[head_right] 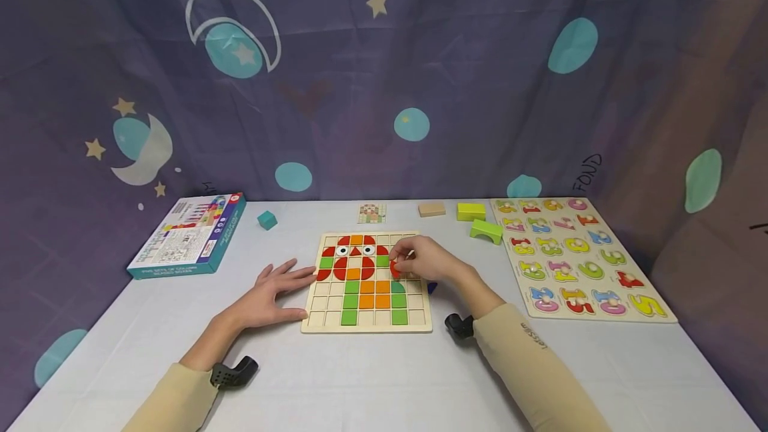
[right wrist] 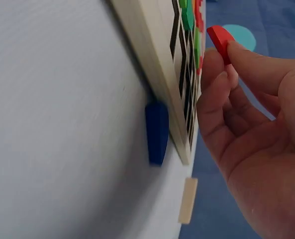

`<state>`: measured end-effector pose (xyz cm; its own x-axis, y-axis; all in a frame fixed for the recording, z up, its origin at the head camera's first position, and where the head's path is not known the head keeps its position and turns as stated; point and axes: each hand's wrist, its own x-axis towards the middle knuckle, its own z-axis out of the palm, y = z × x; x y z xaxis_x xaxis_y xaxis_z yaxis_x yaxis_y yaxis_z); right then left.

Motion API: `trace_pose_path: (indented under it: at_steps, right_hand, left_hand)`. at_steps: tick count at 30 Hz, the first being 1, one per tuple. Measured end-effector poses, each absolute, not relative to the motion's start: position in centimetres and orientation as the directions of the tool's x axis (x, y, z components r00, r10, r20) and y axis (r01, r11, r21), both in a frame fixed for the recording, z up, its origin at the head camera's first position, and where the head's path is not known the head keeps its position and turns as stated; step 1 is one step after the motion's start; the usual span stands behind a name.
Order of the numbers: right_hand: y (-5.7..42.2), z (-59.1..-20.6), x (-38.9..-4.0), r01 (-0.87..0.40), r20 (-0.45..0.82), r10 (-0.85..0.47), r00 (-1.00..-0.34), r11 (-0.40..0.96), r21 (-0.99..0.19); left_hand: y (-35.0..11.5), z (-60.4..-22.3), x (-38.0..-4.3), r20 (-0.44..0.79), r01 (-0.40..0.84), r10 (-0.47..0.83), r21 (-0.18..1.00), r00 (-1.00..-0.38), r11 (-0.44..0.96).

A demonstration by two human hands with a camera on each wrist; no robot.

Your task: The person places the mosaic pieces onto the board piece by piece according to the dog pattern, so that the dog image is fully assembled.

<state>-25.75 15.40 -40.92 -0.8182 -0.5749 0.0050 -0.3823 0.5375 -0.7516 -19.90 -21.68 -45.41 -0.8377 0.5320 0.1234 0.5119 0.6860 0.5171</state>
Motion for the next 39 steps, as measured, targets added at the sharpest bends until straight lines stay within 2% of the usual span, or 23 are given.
trace_pose_path:
  at_steps: [14,22,39]
  right_hand:
    - [12.5,-41.1,-26.6,-0.408,-0.020,-0.615,-0.788,0.545,-0.732]
    - [12.3,-41.1,-26.6,-0.465,0.000,-0.609,-0.793,0.606,-0.646]
    - [11.8,-40.9,-26.4,-0.478,-0.016,-0.614,-0.789,0.631,-0.611]
  left_hand:
    - [-21.6,-45.4,-19.9,0.098,0.490,0.522,0.523,-0.848,0.698]
    - [-21.7,-45.4,-19.9,0.104,0.493,0.522,0.519,-0.847,0.698]
    - [-21.7,-45.5,-20.0,0.106,0.492,0.521,0.528,-0.847,0.693]
